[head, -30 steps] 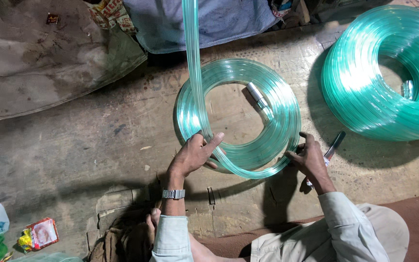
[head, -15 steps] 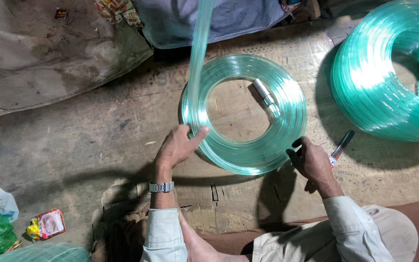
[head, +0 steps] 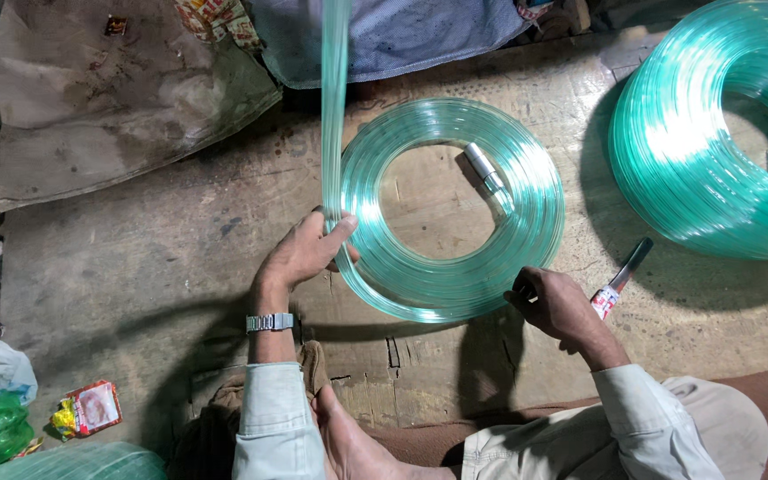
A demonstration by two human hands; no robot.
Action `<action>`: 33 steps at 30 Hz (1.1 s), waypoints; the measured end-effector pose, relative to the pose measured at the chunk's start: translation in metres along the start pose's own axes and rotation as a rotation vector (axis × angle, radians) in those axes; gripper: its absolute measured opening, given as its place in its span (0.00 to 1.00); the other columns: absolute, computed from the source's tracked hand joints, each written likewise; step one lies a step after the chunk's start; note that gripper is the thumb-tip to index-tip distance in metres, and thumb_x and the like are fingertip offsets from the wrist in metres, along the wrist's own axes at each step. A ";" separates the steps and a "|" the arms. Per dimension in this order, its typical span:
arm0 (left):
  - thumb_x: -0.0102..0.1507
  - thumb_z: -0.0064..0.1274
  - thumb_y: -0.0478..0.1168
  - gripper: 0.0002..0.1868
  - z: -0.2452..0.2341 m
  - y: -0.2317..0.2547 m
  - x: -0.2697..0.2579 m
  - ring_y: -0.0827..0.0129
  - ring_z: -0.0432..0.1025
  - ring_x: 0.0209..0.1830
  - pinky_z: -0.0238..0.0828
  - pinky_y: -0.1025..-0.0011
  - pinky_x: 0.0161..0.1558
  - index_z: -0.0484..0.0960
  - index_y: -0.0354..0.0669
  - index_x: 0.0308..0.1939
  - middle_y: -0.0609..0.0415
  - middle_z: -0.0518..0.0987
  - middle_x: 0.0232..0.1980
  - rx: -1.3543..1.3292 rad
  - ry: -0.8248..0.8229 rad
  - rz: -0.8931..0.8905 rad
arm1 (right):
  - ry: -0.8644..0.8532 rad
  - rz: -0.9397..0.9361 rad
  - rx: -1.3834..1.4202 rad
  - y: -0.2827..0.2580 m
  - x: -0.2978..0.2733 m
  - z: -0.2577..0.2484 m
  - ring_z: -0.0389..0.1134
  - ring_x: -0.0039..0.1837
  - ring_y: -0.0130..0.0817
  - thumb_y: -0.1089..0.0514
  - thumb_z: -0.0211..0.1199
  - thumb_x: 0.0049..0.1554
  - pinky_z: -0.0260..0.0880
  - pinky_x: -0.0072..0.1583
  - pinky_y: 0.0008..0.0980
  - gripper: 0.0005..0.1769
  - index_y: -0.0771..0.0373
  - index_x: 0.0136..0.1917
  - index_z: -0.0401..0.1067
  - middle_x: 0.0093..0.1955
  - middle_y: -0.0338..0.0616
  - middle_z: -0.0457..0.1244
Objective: The person coils a length of clear plastic tubing on the floor by hand, aligning it with an existing coil and occasionally checking the end of the tube.
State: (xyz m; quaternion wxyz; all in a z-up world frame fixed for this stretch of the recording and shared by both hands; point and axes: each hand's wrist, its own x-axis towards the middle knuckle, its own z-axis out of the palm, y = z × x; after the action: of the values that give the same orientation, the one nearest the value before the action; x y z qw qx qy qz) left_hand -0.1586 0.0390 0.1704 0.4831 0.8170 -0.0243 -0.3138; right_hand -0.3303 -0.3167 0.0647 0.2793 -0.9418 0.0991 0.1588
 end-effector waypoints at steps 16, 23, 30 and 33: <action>0.62 0.54 0.50 0.23 -0.021 -0.032 0.042 0.67 0.77 0.38 0.77 0.66 0.46 0.76 0.46 0.59 0.49 0.85 0.45 0.085 0.059 0.001 | -0.018 -0.535 -0.486 -0.027 0.011 0.040 0.67 0.55 0.47 0.46 0.69 0.50 0.70 0.53 0.44 0.19 0.52 0.52 0.71 0.47 0.43 0.62; 0.67 0.47 0.61 0.30 -0.024 -0.027 0.039 0.62 0.82 0.37 0.80 0.63 0.42 0.75 0.32 0.50 0.43 0.86 0.46 0.076 0.072 -0.068 | -0.005 -0.546 -0.491 -0.029 0.010 0.047 0.66 0.57 0.50 0.44 0.69 0.49 0.70 0.54 0.45 0.21 0.53 0.52 0.71 0.49 0.45 0.61; 0.68 0.43 0.63 0.35 -0.021 -0.055 0.056 0.47 0.79 0.52 0.73 0.51 0.53 0.76 0.27 0.48 0.35 0.84 0.47 0.166 0.041 -0.033 | -0.013 -0.637 -0.486 -0.046 0.012 0.063 0.66 0.54 0.50 0.48 0.67 0.52 0.69 0.53 0.46 0.18 0.53 0.54 0.70 0.48 0.46 0.60; 0.66 0.42 0.66 0.36 -0.021 -0.048 0.048 0.51 0.77 0.55 0.69 0.53 0.58 0.78 0.31 0.46 0.41 0.85 0.48 0.222 0.044 -0.053 | 0.061 -0.670 -0.434 -0.043 0.014 0.063 0.65 0.49 0.45 0.50 0.68 0.50 0.68 0.49 0.42 0.14 0.50 0.48 0.70 0.43 0.41 0.58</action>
State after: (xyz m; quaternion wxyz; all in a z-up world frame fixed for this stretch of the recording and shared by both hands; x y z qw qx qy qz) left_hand -0.1217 0.0648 0.1156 0.3818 0.8725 -0.0266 -0.3037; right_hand -0.3207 -0.2473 0.0308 0.1069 -0.9634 -0.2410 0.0483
